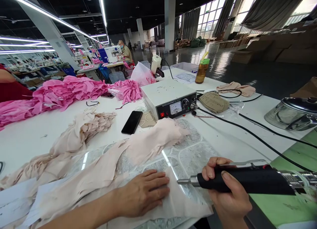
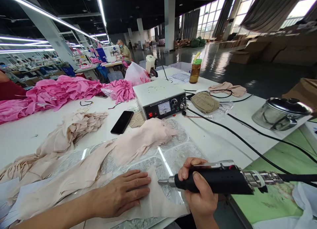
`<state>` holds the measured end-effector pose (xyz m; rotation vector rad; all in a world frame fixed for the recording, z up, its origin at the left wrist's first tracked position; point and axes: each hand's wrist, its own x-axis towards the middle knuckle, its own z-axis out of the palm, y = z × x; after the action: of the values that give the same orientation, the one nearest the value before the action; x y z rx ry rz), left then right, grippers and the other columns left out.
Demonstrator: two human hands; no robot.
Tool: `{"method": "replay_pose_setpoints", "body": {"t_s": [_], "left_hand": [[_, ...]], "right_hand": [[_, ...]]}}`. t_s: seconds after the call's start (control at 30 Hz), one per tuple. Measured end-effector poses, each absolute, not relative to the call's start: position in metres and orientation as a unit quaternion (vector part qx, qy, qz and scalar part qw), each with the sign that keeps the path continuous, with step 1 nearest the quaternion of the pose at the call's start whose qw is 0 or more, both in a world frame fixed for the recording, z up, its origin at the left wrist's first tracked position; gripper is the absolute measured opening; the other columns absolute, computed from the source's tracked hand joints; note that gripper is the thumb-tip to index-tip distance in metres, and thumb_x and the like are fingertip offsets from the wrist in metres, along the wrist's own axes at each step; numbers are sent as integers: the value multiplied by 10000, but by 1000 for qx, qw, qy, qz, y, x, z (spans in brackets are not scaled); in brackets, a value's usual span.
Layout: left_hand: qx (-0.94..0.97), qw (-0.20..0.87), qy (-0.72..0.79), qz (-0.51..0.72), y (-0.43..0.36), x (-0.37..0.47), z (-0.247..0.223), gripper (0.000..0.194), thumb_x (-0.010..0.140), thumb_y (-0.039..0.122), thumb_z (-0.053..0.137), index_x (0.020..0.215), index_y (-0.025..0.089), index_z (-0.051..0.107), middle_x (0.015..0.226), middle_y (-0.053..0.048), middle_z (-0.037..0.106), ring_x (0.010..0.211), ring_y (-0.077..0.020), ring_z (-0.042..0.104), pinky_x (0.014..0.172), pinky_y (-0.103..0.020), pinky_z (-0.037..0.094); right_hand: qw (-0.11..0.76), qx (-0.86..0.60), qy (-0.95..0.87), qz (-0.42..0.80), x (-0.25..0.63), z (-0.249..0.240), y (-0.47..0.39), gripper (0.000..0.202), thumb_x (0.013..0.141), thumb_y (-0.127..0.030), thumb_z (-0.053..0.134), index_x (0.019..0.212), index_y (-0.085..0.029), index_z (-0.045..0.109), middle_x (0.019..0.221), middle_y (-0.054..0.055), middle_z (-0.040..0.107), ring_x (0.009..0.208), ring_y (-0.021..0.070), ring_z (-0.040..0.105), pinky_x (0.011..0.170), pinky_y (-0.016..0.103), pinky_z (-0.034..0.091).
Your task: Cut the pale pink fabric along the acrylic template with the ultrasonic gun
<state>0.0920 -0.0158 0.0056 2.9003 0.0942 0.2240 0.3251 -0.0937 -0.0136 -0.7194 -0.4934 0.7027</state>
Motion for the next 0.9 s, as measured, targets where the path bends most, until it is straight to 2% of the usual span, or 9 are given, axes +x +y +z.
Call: {"method": "replay_pose_setpoints", "body": {"t_s": [0.2, 0.47, 0.67, 0.9], "left_hand": [[987, 127, 42, 94, -16, 96, 5, 277, 1005, 237, 443, 1246, 137, 534, 1330, -164, 570, 1255, -252, 539, 1087, -393, 426], [983, 139, 62, 100, -10, 101, 1, 111, 947, 129, 466, 1019, 131, 549, 1427, -169, 477, 1355, -261, 428, 1104, -373, 418], [984, 145, 61, 85, -9, 103, -1, 89, 949, 129, 461, 1006, 142, 528, 1396, -162, 516, 1374, -252, 399, 1109, -389, 408], [987, 104, 66, 100, -11, 104, -5, 92, 982, 184, 453, 989, 141, 535, 1387, -147, 528, 1346, -249, 441, 1086, -363, 422]], "right_hand": [[851, -333, -240, 329, 318, -13, -81, 79, 731, -275, 615, 790, -223, 610, 744, -4, 521, 506, 103, 484, 468, 270, 441], [846, -323, -256, 339, 314, -13, -79, 94, 757, -285, 617, 812, -215, 649, 738, 8, 557, 496, 101, 511, 461, 261, 460], [840, -324, -259, 351, 312, -13, -80, 89, 765, -282, 617, 816, -214, 641, 714, 1, 520, 491, 107, 512, 442, 262, 468], [837, -327, -260, 353, 313, -13, -80, 101, 772, -284, 604, 832, -213, 643, 719, 7, 529, 500, 111, 520, 443, 263, 477]]}}
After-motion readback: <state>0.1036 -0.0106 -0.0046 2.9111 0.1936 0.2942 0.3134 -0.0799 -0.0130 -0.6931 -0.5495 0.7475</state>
